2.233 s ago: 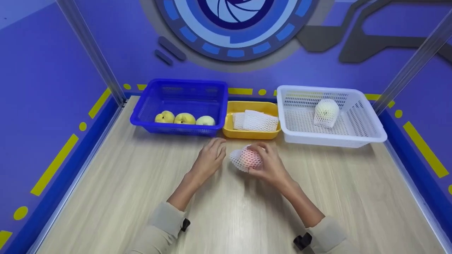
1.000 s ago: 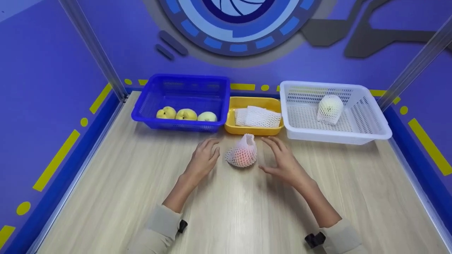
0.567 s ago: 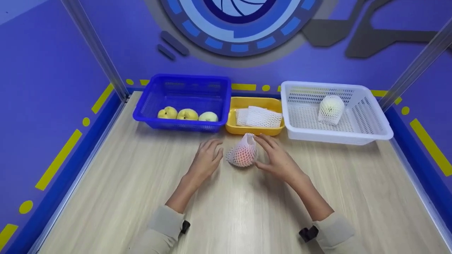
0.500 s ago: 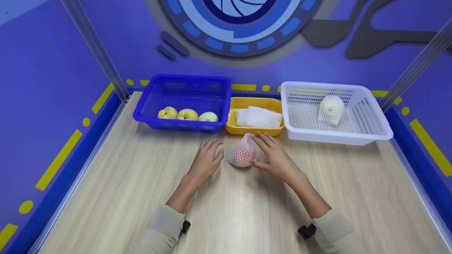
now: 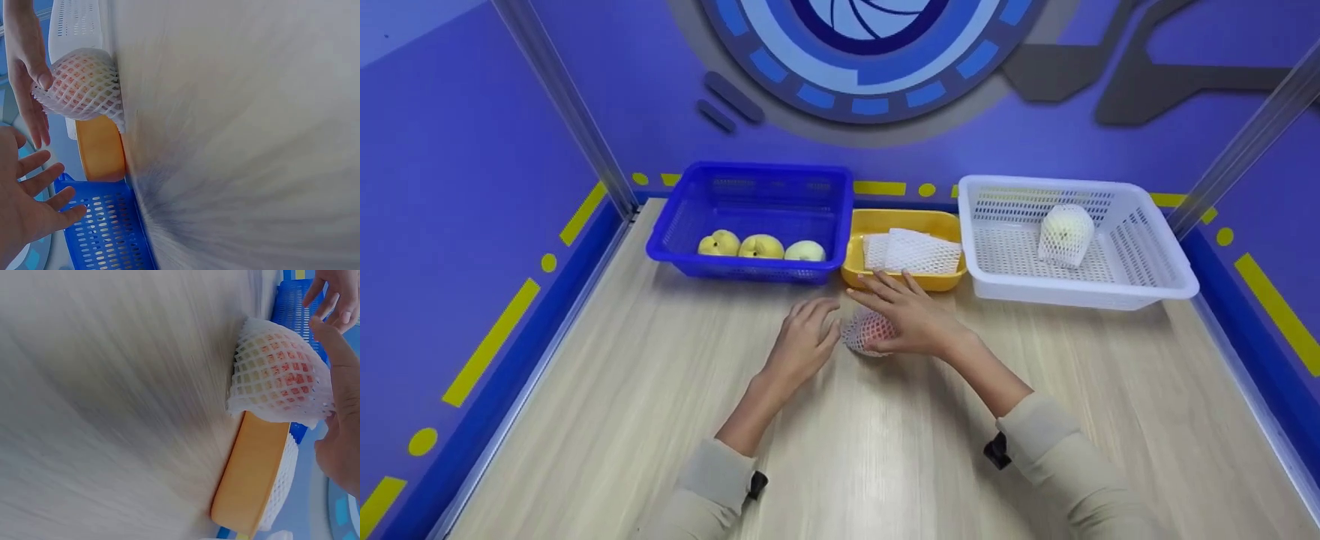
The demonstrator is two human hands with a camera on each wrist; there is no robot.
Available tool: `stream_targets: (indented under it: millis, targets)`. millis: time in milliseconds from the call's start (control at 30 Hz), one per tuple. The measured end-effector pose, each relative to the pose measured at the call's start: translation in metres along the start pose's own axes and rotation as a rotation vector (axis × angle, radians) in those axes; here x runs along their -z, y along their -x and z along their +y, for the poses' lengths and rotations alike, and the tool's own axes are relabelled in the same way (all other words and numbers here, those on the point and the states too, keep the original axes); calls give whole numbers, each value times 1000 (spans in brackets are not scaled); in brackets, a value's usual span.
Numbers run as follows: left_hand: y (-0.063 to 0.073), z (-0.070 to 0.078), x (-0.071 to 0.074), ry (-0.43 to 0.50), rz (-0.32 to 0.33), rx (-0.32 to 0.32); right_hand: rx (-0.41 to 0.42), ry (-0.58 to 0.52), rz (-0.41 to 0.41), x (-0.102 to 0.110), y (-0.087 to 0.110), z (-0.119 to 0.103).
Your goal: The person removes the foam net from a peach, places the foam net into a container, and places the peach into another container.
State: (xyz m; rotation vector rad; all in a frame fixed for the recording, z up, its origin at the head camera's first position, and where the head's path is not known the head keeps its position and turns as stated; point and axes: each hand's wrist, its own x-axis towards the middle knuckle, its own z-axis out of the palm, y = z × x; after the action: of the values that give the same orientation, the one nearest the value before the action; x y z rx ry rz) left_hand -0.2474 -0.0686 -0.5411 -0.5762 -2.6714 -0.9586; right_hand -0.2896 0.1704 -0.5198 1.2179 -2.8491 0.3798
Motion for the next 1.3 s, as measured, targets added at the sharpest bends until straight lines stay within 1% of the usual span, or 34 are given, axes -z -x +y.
stream_targets:
  millis: [133,267,400,567,700,767,833,900,967,1000,1100,1200,1267,1300]
  targets:
    - [1,-1,-1,-6,0,-1,59,-16,-59,-1,-5,4]
    - [2,-1,-2,-12,-14,7,96,-16,-106,-4,-7,5]
    - [2,-2,-2,-8,-23,5,87,-39,-140,-8,-7,4]
    - [3,-2,-2,-14,-45,12,68,-65,-163,-9,-7,3]
    - [4,-3,-2,-7,-55,28,101,-59,-135,-9,-7,2]
    - [4,-3,-2,-2,-54,34,100,-70,-107,-10,-7,2]
    - [4,-3,-2,2,-54,40,82,-93,-65,-13,-5,4]
    - [4,-3,-1,10,-54,49,38,-137,-21,-15,-4,6]
    - [4,-3,0,24,-58,68,-27,-220,43,-17,-1,9]
    - [4,-3,0,38,-58,79,-72,-270,78,-17,1,11]
    - [5,-2,1,90,-53,113,-251,-474,189,-16,8,14]
    - [4,1,3,154,-27,123,-420,-766,283,-14,17,13]
    - [3,4,4,199,4,109,-494,-992,328,-13,22,11]
    - [2,6,5,222,29,89,-513,-1114,344,-13,24,10]
